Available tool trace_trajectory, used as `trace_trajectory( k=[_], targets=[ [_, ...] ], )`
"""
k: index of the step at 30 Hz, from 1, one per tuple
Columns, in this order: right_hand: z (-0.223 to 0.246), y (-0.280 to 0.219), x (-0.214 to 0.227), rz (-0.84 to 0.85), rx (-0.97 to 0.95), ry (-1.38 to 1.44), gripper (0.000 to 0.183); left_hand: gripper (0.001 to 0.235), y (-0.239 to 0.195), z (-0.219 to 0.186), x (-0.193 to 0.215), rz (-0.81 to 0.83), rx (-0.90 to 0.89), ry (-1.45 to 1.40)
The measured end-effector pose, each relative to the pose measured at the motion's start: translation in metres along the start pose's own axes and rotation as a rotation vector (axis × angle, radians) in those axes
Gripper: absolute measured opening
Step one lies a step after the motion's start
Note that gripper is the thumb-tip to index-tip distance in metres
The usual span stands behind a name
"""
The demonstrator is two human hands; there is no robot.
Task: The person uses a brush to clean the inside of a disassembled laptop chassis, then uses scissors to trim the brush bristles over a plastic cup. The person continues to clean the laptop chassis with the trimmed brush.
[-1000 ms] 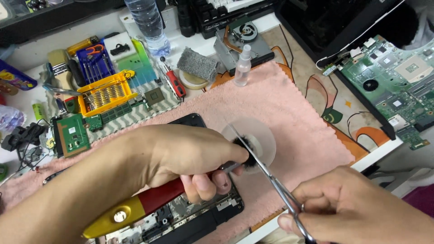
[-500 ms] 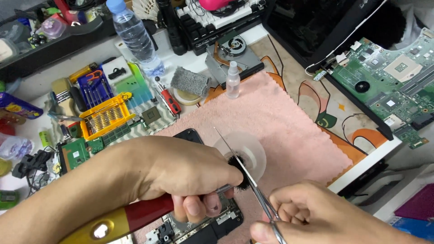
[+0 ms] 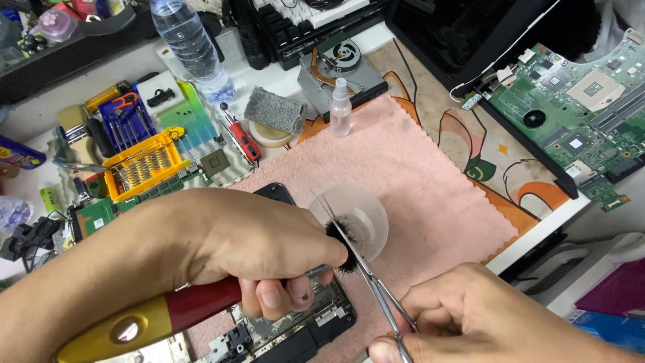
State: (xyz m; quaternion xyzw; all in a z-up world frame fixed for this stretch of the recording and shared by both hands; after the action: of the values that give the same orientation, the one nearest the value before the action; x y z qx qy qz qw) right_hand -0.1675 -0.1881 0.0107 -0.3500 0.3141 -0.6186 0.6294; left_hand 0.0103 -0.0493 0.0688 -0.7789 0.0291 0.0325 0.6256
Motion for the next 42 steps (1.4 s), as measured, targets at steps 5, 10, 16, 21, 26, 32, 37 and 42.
trace_trajectory(
  k=[5,10,16,21,26,32,37,42],
  targets=[
    [0.002,-0.005,-0.004,-0.036,-0.061,0.049,0.028,0.011,-0.005,-0.005,-0.001,0.005,-0.030,0.052],
    [-0.004,0.012,0.012,-0.092,0.149,-0.099,0.062,0.030,-0.017,-0.014,-0.005,-0.044,-0.048,0.191],
    [0.005,0.013,0.018,-0.137,0.154,-0.209,0.072,0.021,-0.002,-0.011,-0.003,0.057,-0.075,0.195],
    [0.013,0.005,0.014,-0.172,0.080,-0.183,0.063,0.014,0.011,-0.005,-0.001,0.091,-0.110,0.089],
    [0.006,0.006,0.015,-0.158,0.040,-0.113,0.054,0.010,0.007,-0.003,0.003,0.102,-0.112,0.131],
    [-0.004,0.005,0.021,-0.175,0.098,-0.031,0.040,0.018,0.007,0.000,0.008,0.027,-0.117,0.124],
    [-0.019,0.014,0.023,-0.165,0.134,-0.089,0.035,0.015,0.004,0.000,0.006,0.007,-0.114,0.100],
    [0.000,0.005,0.013,-0.139,0.019,-0.107,0.026,0.025,-0.021,-0.005,0.001,-0.065,-0.120,0.200]
  ],
)
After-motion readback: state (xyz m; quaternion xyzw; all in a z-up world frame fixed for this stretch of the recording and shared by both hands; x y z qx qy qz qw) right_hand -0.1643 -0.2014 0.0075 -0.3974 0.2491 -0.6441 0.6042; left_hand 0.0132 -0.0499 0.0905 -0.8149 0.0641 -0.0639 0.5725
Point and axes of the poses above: each hand's wrist, its own y-axis towards the middle knuckle, its own x-axis out of the back of the hand, z = x × y, the point moved 4 cm from there along y, towards the middle knuckle, and after that the axes turned 2 degrees about y, right-handed, at the moved point
